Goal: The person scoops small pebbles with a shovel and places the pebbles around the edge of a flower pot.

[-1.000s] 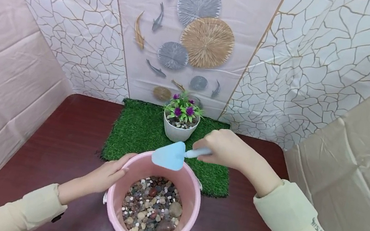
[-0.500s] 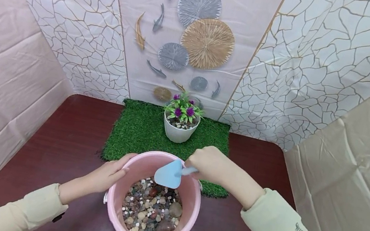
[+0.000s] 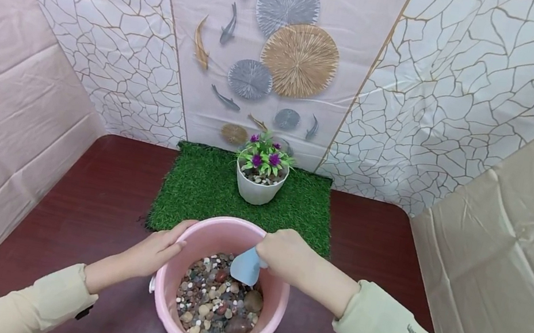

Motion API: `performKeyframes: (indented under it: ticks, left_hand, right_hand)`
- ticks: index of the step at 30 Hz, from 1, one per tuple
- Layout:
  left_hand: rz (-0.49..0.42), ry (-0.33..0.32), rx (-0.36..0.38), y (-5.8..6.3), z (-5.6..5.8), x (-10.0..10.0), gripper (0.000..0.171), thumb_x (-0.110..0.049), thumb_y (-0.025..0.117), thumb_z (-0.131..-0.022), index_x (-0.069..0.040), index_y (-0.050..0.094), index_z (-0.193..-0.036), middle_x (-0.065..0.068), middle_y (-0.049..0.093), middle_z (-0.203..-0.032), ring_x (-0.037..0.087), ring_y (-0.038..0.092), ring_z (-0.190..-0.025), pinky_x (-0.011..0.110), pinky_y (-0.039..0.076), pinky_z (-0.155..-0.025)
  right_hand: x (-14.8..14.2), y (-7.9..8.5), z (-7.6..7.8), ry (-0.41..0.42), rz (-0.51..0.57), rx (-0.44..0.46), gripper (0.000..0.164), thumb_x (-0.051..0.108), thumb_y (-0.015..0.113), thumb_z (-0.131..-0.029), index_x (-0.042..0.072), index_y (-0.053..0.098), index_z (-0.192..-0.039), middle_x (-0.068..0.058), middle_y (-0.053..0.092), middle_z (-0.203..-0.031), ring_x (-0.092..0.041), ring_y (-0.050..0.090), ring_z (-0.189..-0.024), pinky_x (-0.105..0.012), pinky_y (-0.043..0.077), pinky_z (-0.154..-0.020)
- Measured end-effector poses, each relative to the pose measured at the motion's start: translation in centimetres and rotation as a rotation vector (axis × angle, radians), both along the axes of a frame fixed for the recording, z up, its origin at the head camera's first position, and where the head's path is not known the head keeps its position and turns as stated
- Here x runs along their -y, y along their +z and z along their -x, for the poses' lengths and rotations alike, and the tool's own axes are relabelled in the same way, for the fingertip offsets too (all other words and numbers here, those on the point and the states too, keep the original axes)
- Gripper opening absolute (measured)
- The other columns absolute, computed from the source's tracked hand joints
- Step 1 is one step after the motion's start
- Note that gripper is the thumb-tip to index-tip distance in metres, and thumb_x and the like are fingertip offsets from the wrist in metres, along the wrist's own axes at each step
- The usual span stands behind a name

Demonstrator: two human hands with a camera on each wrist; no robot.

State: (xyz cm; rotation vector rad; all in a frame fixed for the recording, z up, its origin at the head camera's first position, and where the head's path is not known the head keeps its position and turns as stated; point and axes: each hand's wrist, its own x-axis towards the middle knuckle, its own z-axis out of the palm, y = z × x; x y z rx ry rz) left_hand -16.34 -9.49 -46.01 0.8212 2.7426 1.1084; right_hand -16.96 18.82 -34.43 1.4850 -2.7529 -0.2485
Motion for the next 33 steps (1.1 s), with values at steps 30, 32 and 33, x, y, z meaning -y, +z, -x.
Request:
performKeyframes:
  ticks: [30,32,33]
  left_hand:
    - [0.001,-0.01,0.006,0.1,0.0,0.1,0.045,-0.015,0.042,-0.097,-0.006,0.034,-0.141,0.022,0.065,-0.111,0.03,0.066,-0.097,0.044,0.052,-0.082]
    - [0.006,-0.006,0.003,0.1,0.0,0.0,0.046,-0.015,0.042,-0.097,-0.006,0.033,-0.141,0.022,0.065,-0.112,0.031,0.066,-0.097,0.044,0.052,-0.082]
    - [0.008,-0.006,0.001,0.1,0.0,0.0,0.046,-0.015,0.042,-0.097,-0.006,0.033,-0.141,0.022,0.065,-0.112,0.031,0.066,-0.097,0.045,0.052,-0.083]
  right_hand:
    - [4.0,-1.8,0.0,0.252,-0.165,-0.338,0.02,0.016,0.071,-0.074,0.028,0.065,-0.058,0.012,0.061,-0.059,-0.006,0.049,-0.047,-0.02,0.041,-0.046]
    - [4.4,-1.9,-0.3,0.246,-0.203,-0.374,0.02,0.02,0.071,-0.075,0.029,0.066,-0.057,0.013,0.061,-0.059,-0.005,0.049,-0.047,-0.02,0.041,-0.045]
    - [4.6,-1.9,-0.4,0.24,-0.224,-0.388,0.02,0.021,0.071,-0.076,0.029,0.066,-0.058,0.013,0.062,-0.059,-0.004,0.049,-0.047,-0.02,0.041,-0.044]
